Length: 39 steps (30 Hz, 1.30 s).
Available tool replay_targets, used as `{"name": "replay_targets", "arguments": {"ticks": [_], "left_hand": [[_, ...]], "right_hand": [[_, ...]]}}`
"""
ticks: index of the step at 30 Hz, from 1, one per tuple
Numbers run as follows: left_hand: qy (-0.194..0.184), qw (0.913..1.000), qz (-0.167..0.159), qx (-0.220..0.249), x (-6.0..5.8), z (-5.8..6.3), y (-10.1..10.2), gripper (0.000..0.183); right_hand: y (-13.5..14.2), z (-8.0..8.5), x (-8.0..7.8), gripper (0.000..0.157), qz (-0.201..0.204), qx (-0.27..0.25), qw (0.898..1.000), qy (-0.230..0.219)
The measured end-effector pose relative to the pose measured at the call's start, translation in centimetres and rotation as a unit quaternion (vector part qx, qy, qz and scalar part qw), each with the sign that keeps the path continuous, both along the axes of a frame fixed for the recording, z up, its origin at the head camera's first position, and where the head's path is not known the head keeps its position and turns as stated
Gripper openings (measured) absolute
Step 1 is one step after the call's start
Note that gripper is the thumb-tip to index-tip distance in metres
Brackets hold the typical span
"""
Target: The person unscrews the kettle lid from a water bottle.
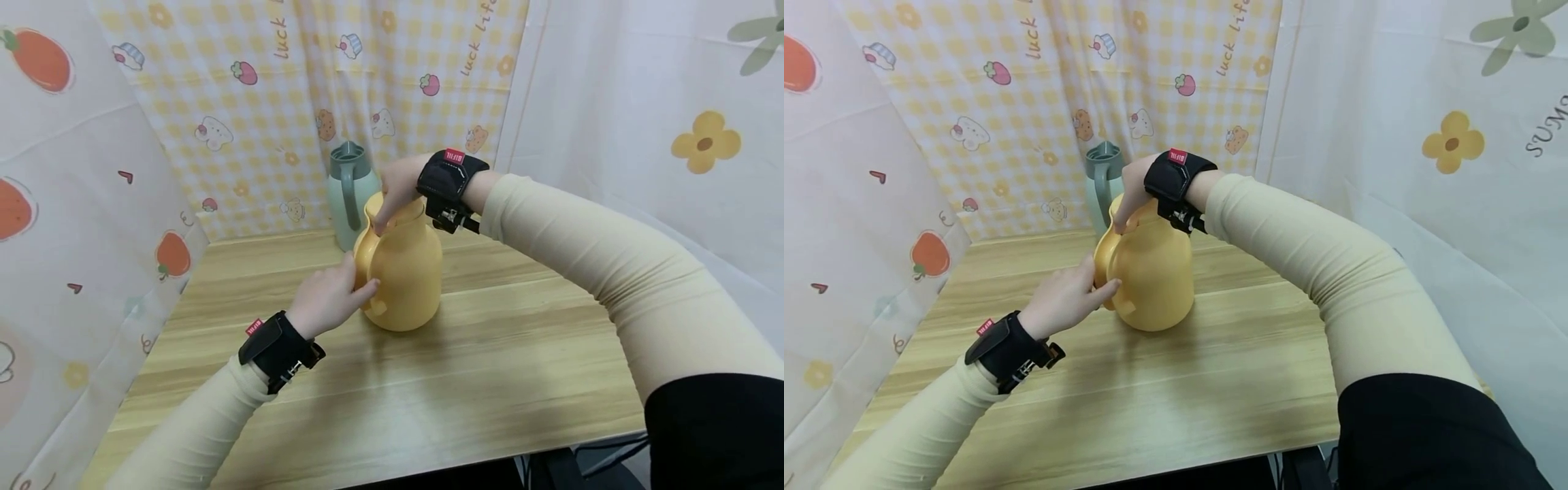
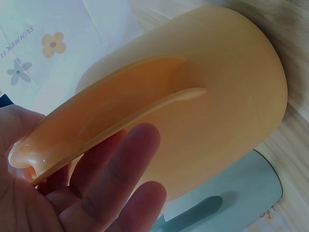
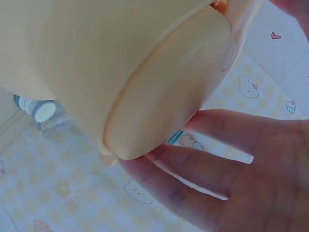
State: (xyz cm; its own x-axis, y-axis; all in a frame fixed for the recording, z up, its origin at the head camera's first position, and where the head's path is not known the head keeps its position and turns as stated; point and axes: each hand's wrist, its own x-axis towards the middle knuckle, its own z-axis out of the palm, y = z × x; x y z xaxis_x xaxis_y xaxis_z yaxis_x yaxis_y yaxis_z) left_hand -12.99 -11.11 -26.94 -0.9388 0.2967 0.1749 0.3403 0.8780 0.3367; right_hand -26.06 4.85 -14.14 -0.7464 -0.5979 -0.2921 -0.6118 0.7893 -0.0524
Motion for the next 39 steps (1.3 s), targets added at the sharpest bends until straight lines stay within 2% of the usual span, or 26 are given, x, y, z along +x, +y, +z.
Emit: {"name": "replay_targets", "arguments": {"ticks": [5, 8, 20, 23, 29, 36, 39], "left_hand": [[0.008, 1.0, 0.0, -0.001, -0.1, 0.1, 0.1, 0.04], [0.012, 0.9999, -0.001, 0.0, 0.1, 0.0, 0.1, 0.039], [0.015, 0.9998, 0.0, 0.01, 0.3, -0.5, 0.0, 0.036], [0.02, 0.9998, 0.0, 0.008, 0.2, -0.6, 0.1, 0.037], [0.022, 0.9997, 0.0, 0.013, 0.1, -0.7, 0.1, 0.036], [0.024, 0.9996, 0.001, 0.016, 0.0, -0.8, 0.2, 0.036], [0.02, 0.9996, 0.002, 0.018, 0.0, -0.8, 0.2, 0.036]], "right_hand": [[0.6, 0.4, -0.2, 0.046, 0.028, 0.024, 0.999, 0.015], [0.7, 0.4, -0.2, 0.046, 0.038, 0.028, 0.999, 0.004], [0.5, 0.0, -1.0, 0.052, 0.039, 0.017, 0.999, -0.025], [0.6, 0.5, -0.7, 0.053, 0.038, 0.029, 0.998, -0.027], [0.7, 1.5, 1.1, 0.052, 0.052, 0.046, 0.997, -0.018], [0.7, 1.8, 0.9, 0.081, 0.062, 0.065, 0.996, -0.027], [0.7, 1.8, 0.7, 0.087, 0.062, 0.073, 0.995, -0.027]]}}
